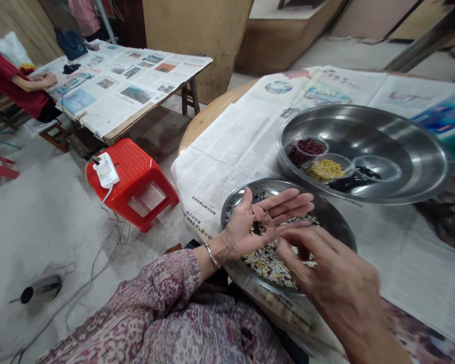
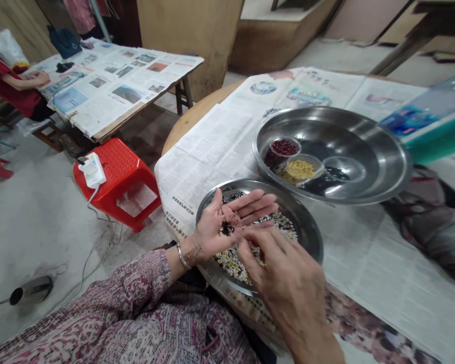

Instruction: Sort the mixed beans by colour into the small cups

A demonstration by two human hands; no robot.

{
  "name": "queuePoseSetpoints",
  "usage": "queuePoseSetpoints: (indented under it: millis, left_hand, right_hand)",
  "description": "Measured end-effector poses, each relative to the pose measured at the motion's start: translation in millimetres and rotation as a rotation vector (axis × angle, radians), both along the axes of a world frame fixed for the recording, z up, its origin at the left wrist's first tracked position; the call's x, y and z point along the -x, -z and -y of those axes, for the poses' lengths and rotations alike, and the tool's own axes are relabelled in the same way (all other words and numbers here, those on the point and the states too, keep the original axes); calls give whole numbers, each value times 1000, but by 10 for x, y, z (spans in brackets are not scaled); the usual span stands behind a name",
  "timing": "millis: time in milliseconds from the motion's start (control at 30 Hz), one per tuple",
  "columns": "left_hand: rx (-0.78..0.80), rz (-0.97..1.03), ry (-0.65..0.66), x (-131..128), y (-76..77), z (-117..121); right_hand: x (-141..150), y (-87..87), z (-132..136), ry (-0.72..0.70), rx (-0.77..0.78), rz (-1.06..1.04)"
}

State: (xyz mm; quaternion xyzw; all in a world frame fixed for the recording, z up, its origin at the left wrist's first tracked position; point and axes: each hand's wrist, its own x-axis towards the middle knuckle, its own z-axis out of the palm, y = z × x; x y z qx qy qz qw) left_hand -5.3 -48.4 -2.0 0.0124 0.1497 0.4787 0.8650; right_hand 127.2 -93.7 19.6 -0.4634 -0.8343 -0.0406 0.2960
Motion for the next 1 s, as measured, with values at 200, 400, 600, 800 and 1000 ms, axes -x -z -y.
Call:
queuePoseSetpoints:
  millis: [200, 400, 600, 800, 1000]
  left_hand:
    - [-19, 31, -47, -9, 6, -30]
    - [404, 63, 0, 26, -74, -135]
    - [300, -111, -35, -160, -421, -552]
    - [17, -187, -47, -733, -675, -1273]
    - [-326, -387, -27, -1333, -673, -1750]
  right_hand:
    - [-245, 360, 297, 234, -17, 181]
    - [-341, 635, 380, 262, -113, -16]
    - [-328, 875, 435, 222, -189, -240]
    - [-299, 961, 445, 165, -169, -246]
    - [-313, 1060, 411, 185, -231, -263]
